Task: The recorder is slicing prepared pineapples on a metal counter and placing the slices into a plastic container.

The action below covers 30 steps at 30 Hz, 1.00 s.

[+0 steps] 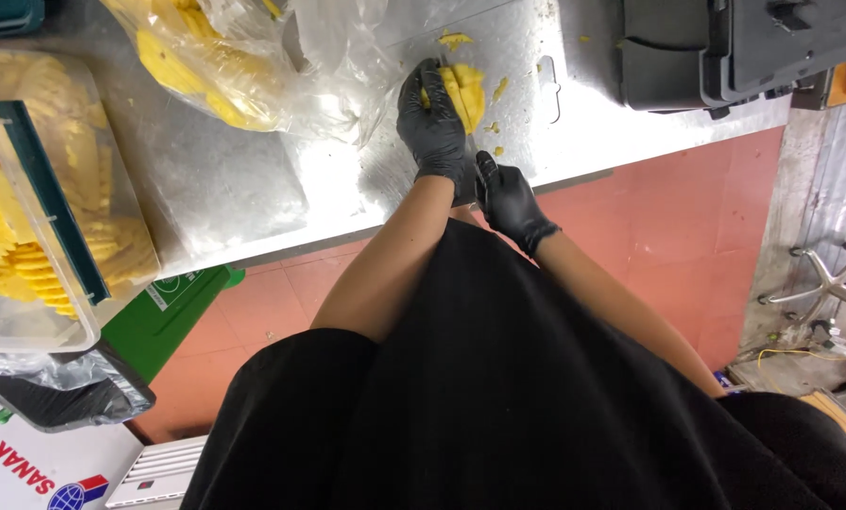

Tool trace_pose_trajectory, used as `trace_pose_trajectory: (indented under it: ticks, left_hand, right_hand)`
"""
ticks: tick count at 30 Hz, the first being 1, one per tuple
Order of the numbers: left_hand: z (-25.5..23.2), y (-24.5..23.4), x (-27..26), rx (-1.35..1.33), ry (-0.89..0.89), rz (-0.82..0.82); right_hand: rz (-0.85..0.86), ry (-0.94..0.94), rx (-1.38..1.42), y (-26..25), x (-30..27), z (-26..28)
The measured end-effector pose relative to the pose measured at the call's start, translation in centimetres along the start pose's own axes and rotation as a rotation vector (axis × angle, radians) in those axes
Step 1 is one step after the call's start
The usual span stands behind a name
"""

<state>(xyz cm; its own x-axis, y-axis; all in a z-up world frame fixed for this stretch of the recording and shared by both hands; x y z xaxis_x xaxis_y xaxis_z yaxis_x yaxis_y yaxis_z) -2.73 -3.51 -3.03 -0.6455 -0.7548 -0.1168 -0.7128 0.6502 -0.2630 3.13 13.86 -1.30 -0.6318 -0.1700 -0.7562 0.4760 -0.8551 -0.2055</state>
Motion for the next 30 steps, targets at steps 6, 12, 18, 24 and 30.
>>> trace_pose_trajectory:
  ticks: [6,12,18,24,30]
  left_hand:
    - [0.3,-0.2,0.0,-0.082,-0.029,0.006]
    - [2.8,0.8,1.2,-0.25,-0.079,0.091]
    - [2.9,0.9,1.0,-0.284,-0.099,0.108]
    - [-2.0,-0.3,0.4,-0.222,-0.072,0.129]
    - [-7.6,0.3,-2.1,0.623,0.667,0.401]
  right_hand:
    - [0.04,-0.07,-0.025,1.5,3.7,-3.1]
    - [-0.12,-0.381,-0.052,-1.8,-5.0,5.5]
    - [-0.037,-0.139,-0.136,-0.3,-3.1,3.5]
    - [0.059,-0.085,-0.099,1.4,2.0,-1.1]
    - [0.025,-0.309,-0.202,1.2,2.1,-1.2]
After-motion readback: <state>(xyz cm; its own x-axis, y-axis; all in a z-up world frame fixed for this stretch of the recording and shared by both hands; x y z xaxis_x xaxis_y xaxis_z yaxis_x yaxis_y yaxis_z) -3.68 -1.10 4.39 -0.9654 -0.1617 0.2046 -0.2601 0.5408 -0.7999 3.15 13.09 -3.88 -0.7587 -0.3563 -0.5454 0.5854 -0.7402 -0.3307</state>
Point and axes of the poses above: each hand's wrist, its own x-axis towards the middle knuckle, its own y-axis out of the palm, z = x × y, the point moved 7 cm from there along x, towards the middle knuckle, and after that the axes turned 4 degrees about y, right-handed, at the moved point
